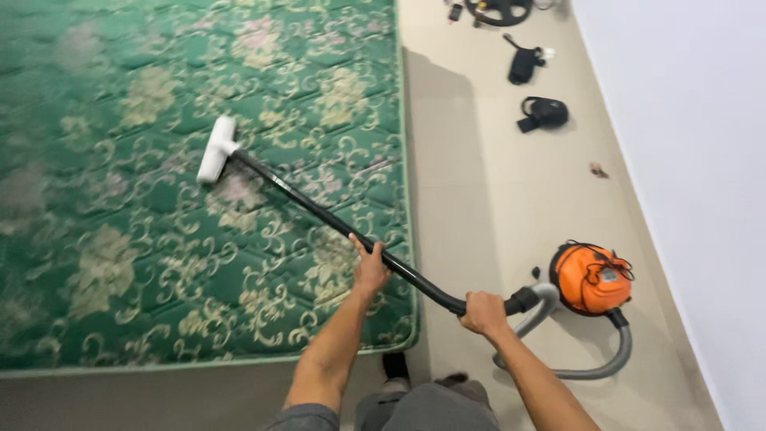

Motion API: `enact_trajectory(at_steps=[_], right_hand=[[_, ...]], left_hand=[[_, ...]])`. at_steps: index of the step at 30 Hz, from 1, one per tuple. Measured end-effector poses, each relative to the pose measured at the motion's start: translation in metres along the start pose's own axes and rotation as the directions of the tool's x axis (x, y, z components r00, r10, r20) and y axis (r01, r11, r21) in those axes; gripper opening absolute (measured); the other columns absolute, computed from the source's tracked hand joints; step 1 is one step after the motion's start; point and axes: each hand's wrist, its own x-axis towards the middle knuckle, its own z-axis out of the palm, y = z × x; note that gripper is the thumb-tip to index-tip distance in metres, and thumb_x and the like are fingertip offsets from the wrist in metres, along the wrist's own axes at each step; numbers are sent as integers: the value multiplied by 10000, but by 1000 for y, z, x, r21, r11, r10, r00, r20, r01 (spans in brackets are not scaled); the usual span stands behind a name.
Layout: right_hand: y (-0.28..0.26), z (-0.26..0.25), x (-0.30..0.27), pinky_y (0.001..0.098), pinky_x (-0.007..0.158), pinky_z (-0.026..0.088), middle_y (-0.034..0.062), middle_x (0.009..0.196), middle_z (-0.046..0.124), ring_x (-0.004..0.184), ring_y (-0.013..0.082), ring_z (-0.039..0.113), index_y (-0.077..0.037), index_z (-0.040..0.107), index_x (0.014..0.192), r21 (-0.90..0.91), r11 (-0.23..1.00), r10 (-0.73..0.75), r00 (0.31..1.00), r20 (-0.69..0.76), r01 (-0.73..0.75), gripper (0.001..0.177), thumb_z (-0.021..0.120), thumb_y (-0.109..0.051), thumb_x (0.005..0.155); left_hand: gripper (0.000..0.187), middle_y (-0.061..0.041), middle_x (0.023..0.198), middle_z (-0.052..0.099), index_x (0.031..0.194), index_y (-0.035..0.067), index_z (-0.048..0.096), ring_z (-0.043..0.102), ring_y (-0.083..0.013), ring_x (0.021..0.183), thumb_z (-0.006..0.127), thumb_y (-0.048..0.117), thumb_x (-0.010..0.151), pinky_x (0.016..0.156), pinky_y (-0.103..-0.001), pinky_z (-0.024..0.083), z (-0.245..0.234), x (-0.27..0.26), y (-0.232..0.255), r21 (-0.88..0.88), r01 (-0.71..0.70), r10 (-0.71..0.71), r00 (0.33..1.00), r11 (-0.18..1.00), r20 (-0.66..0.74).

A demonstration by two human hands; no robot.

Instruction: The person vacuums the surface and sides of a mattress using a handheld vacuum attachment, moving it in repetitive strokes.

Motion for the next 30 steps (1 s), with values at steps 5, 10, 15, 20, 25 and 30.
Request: enact_trajectory(at_steps=[5, 10, 15, 20, 25, 30], right_hand=[[30, 15, -22, 463, 830, 585, 177, 908, 763, 890, 358, 743, -84, 772, 992, 287, 930, 192, 969, 155, -230, 398, 717, -400, 755], [118, 22, -28, 471, 881, 575, 166, 959, 759, 967, 354, 732, -121, 774, 1017, 249, 905, 288, 929, 233, -344, 422, 729, -448, 754], [223, 4, -5, 483, 881, 572, 175, 966, 761, 970, 363, 731, -120, 785, 969, 185, 945, 236, 954, 185, -270, 395, 719, -437, 743], [267, -20, 37, 480, 856, 582, 164, 953, 754, 947, 356, 736, -124, 773, 924, 36, 996, 68, 979, 194, -77, 376, 709, -452, 753], [278, -37, 95, 478, 847, 578, 176, 956, 735, 941, 358, 721, -108, 759, 910, -98, 975, -164, 945, 282, 198, 405, 739, -478, 745], [246, -17, 130, 461, 868, 576, 176, 967, 738, 956, 357, 718, -111, 772, 914, -151, 906, -302, 854, 424, 395, 348, 723, -409, 741]], left_hand=[[588, -349, 1634, -176, 1272, 323, 556, 699, -495, 965, 830, 180, 772, 849, -516, 588, 42, 63, 61, 127, -196, 167, 964, 972, 205], [509, -333, 1658, -190, 1186, 283, 554, 710, -460, 944, 802, 119, 773, 815, -502, 597, 120, 70, 151, 110, -286, 251, 933, 952, 257], [577, -382, 1611, -199, 1242, 273, 493, 704, -471, 935, 846, 222, 788, 814, -523, 588, 145, 68, 232, 140, -168, 124, 953, 976, 277], [612, -413, 1609, -158, 1290, 258, 504, 709, -489, 919, 856, 250, 790, 811, -517, 594, 139, 54, 244, 115, -77, 65, 992, 990, 105], [774, -561, 1503, -109, 1424, 255, 441, 705, -483, 987, 855, 401, 787, 810, -485, 612, 117, 21, 231, 290, 225, -272, 954, 930, 130], [805, -621, 1351, 187, 1452, 209, 433, 653, -539, 1070, 840, 453, 803, 780, -487, 627, 112, -33, 184, 284, 373, -402, 914, 883, 50]])
